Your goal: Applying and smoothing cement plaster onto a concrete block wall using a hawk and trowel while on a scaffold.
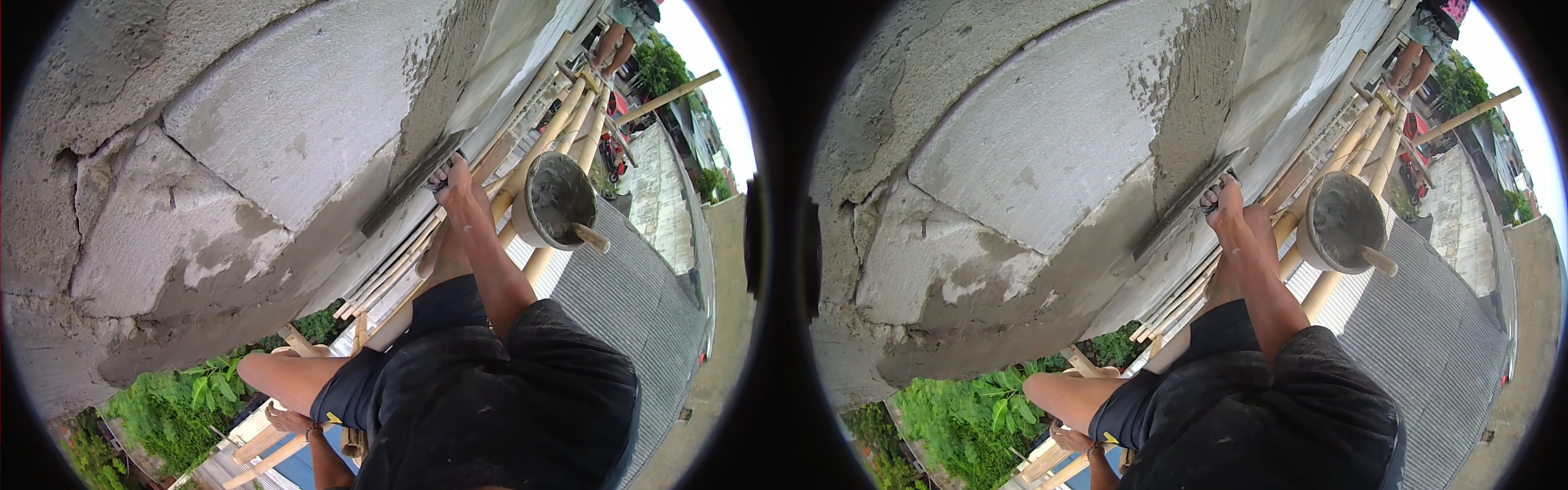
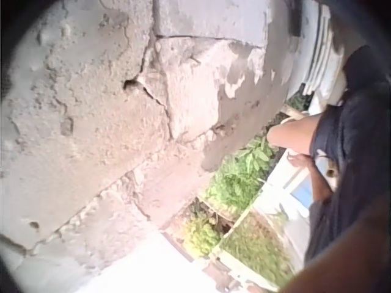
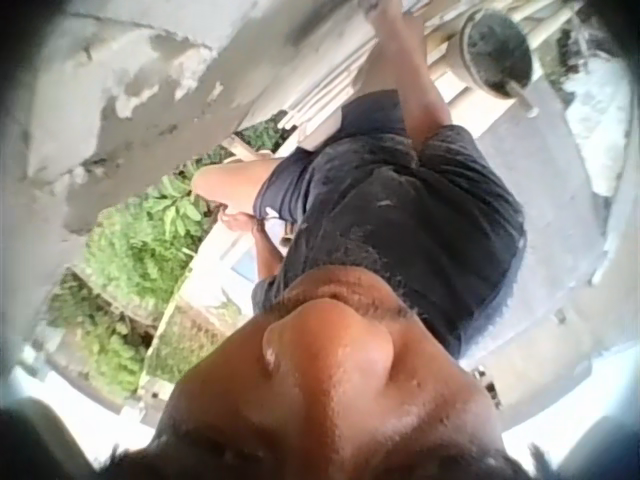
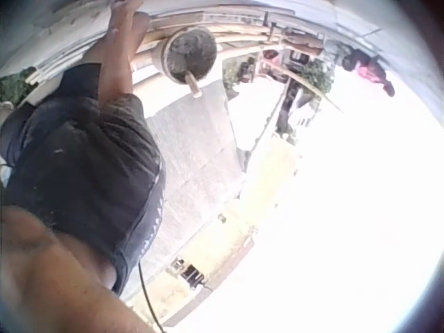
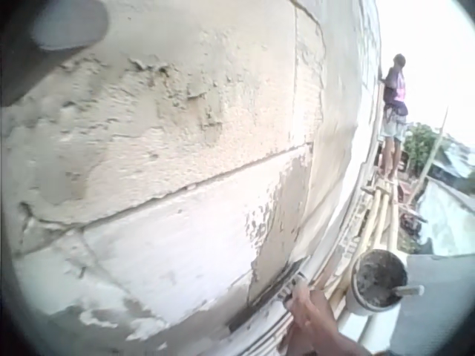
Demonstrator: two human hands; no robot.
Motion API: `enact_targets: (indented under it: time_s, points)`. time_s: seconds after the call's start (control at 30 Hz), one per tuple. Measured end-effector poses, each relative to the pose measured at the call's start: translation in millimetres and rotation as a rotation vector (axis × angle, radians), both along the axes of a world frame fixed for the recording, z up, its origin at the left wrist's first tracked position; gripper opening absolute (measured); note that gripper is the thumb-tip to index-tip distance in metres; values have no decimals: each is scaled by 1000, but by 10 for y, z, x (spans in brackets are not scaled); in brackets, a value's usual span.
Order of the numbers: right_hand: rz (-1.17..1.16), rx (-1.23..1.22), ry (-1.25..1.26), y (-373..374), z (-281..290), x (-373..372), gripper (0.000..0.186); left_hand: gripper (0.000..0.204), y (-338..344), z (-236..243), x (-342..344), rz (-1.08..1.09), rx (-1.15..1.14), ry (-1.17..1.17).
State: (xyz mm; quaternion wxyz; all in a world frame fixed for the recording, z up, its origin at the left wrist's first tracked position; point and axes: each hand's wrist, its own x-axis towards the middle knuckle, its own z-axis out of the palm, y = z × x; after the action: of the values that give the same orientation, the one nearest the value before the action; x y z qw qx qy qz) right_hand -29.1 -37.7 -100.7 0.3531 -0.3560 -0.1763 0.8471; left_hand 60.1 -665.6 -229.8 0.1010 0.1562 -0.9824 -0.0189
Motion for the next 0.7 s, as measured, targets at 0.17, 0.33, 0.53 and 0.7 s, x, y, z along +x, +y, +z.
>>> enact_targets:
  time_s: [0.17,0.33,0.53,0.7]
  points:
    - [-45,90,-94,-169,770,-77,8,44,-101,-24,2,-127,41,54]
    - [-18,222,-54,-175,1658,-134,3,43,-77,94,13,-143,70,68]
    - [14,320,122,-256,2791,-135,15,41,-27,177,14,-128,80,46]
    - [72,408,203,-374,3187,-120,17,38,-40,102,60,-91,79,42]
